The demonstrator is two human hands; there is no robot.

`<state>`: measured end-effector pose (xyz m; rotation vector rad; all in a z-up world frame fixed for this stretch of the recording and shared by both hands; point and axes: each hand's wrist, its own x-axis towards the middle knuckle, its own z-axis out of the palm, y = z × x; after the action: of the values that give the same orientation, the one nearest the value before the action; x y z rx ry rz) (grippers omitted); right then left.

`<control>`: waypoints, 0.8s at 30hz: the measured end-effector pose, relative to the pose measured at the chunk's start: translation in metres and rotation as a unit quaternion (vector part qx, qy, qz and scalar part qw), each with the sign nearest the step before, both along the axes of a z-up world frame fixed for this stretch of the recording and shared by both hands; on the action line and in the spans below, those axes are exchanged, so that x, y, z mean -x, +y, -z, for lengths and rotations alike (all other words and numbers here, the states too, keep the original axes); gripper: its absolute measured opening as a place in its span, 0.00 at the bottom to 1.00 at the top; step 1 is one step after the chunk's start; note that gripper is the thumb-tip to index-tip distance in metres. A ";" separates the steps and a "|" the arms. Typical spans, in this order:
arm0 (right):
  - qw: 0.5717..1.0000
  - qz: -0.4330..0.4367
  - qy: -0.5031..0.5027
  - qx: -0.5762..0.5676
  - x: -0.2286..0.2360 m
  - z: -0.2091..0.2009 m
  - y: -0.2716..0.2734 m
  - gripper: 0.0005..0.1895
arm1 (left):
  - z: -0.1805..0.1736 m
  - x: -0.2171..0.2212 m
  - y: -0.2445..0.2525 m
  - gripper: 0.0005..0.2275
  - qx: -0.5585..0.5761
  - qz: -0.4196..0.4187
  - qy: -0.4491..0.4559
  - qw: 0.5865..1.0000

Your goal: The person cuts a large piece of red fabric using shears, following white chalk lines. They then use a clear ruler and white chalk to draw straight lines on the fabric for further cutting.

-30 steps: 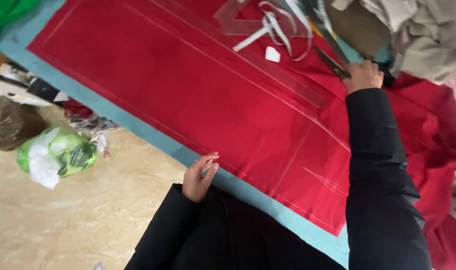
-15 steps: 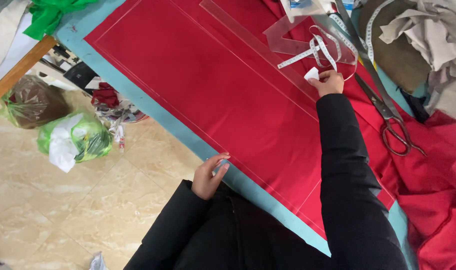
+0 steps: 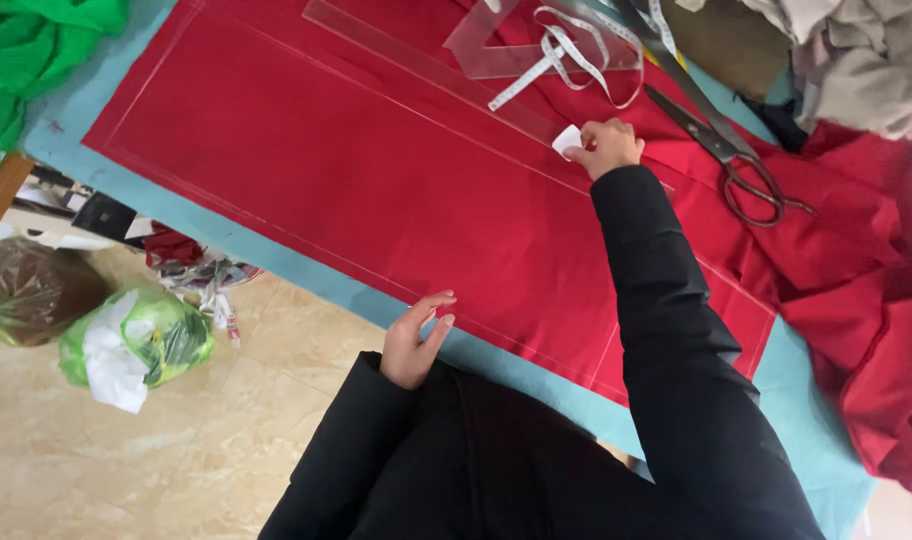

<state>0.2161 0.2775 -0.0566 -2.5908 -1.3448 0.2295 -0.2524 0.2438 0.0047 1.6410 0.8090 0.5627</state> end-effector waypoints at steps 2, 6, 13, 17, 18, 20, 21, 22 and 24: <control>0.999 -0.024 0.013 -0.021 0.000 0.000 0.004 0.17 | 0.004 -0.003 0.000 0.11 -0.007 0.014 0.006 1.000; 0.998 -0.044 0.026 -0.045 -0.024 0.037 0.005 0.19 | 0.004 -0.001 0.002 0.10 -0.016 0.004 0.010 1.000; 0.996 -0.079 -0.011 -0.047 -0.007 0.014 -0.004 0.17 | 0.012 0.005 0.002 0.11 -0.032 0.021 -0.003 0.999; 0.994 0.052 0.028 -0.091 -0.012 0.026 -0.042 0.20 | 0.018 0.001 -0.002 0.12 -0.036 0.017 0.016 0.999; 0.994 0.050 0.028 -0.091 0.001 0.018 -0.063 0.20 | 0.019 -0.001 -0.004 0.12 -0.036 0.015 0.015 0.999; 0.990 0.053 0.025 -0.127 0.024 0.004 -0.116 0.17 | 0.021 -0.010 -0.009 0.11 -0.043 0.018 -0.003 0.999; 0.990 0.063 0.025 -0.122 0.035 -0.002 -0.143 0.17 | 0.016 -0.015 -0.009 0.11 -0.037 0.029 -0.002 0.999; 0.983 0.044 0.073 -0.165 0.044 -0.008 -0.171 0.15 | 0.012 -0.022 -0.010 0.11 -0.048 0.038 -0.012 0.998; 0.972 0.046 0.122 -0.195 0.071 -0.012 -0.239 0.14 | 0.010 -0.031 -0.025 0.10 -0.043 0.066 -0.019 0.997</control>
<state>0.1454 0.0388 -0.0445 -2.2087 -1.0580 0.2322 -0.2214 0.2187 -0.0048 1.7420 0.6507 0.5403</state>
